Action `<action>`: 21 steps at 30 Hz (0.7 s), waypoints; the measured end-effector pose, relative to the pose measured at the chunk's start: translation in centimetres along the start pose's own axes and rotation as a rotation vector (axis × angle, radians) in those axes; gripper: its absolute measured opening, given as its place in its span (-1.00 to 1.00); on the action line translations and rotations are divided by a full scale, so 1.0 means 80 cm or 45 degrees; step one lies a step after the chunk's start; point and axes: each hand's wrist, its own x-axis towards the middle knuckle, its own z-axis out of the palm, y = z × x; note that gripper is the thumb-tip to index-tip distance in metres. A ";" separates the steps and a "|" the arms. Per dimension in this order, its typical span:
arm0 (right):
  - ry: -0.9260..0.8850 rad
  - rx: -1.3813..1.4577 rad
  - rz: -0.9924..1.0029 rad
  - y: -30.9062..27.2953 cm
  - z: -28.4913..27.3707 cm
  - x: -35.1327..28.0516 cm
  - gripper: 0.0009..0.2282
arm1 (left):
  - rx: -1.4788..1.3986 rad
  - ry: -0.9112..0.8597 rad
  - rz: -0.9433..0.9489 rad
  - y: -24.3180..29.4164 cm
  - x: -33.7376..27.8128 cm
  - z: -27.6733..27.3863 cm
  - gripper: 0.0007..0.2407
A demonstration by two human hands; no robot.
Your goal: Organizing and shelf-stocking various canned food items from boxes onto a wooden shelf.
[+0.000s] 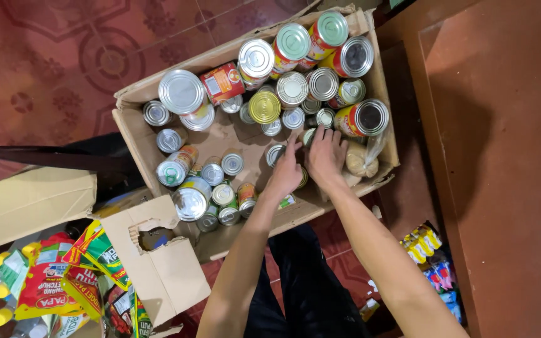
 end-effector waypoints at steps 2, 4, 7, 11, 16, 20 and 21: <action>0.004 0.052 -0.030 0.000 -0.015 0.001 -0.35 | -0.010 0.009 0.029 -0.011 0.004 0.003 -0.30; 0.004 0.105 -0.060 0.001 -0.028 -0.001 -0.37 | -0.021 0.017 0.055 -0.022 0.004 0.009 -0.30; -0.039 0.271 -0.053 -0.002 -0.056 -0.012 -0.55 | -0.097 0.054 0.094 -0.029 -0.001 0.008 -0.32; 0.038 0.477 -0.041 -0.012 -0.108 -0.040 -0.49 | -0.321 0.133 0.058 -0.019 -0.005 -0.003 -0.39; 0.220 0.688 -0.042 -0.026 -0.190 -0.083 -0.56 | -0.600 0.196 0.088 -0.008 -0.016 -0.019 -0.41; 0.361 1.016 -0.233 -0.034 -0.261 -0.126 -0.50 | -0.713 0.151 0.159 0.067 -0.063 -0.054 -0.34; 0.348 1.122 -0.307 -0.037 -0.282 -0.138 -0.50 | -0.699 0.138 0.158 0.090 -0.081 -0.064 -0.32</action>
